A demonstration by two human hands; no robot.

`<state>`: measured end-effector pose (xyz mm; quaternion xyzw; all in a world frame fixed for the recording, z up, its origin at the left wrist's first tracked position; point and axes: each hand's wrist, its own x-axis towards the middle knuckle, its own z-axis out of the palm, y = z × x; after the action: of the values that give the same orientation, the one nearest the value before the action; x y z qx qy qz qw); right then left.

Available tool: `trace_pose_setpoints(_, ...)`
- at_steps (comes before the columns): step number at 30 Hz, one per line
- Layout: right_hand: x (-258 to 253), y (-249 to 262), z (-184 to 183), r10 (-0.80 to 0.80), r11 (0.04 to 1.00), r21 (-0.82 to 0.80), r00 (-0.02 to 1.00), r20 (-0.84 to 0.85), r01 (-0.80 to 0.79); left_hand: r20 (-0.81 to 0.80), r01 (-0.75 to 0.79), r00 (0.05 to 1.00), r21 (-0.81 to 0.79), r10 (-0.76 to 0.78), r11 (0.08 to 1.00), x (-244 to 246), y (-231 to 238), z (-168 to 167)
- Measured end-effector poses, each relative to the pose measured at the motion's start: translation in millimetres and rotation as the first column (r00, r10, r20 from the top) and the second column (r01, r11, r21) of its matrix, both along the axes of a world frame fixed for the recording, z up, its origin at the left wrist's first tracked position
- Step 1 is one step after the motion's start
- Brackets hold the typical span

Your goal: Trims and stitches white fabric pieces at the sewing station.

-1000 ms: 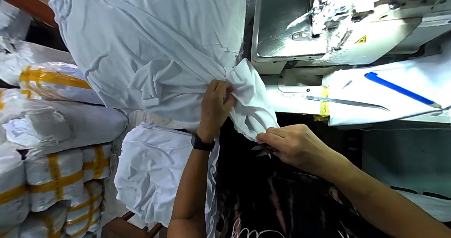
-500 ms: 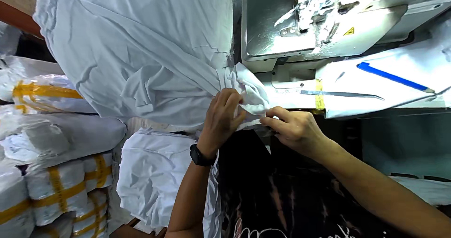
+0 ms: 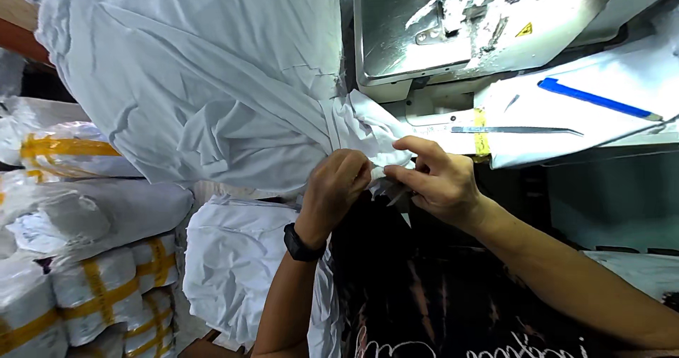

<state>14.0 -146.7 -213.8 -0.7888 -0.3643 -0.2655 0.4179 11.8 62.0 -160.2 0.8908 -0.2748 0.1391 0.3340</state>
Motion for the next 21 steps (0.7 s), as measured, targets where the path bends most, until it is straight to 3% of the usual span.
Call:
trace_pose_setpoints(3, -5, 3, -4, 0.085, 0.996, -0.032, 0.996, -0.026, -0.086, -0.098, -0.014, 0.995, 0.014, 0.015, 1.000, 8, 9, -18)
trace_pose_setpoints(7, -11, 8, -17, 0.069, 0.997, -0.040, 0.996, -0.061, -0.072, -0.146, 0.013, 0.989, 0.021, -0.010, 1.000, 10, 6, -47)
trace_pose_setpoints(12, -7, 3, -17, -0.053, 0.999, 0.009, 0.998, -0.023, 0.053, -0.073, -0.009, 0.997, -0.080, 0.003, 0.997, 4, -7, -21)
trace_pose_setpoints(16, 0, 2, -9, -0.008, 0.995, 0.099, 0.999, -0.035, 0.011, 0.038, 0.041, 0.998, 0.028, -0.042, 0.999, -2, -4, -7)
trace_pose_setpoints(21, 2, -3, 6, 0.160, 0.940, 0.337, 0.936, -0.313, -0.048, 0.016, 0.081, 0.996, 0.258, -0.088, 0.963, -4, 6, 0)
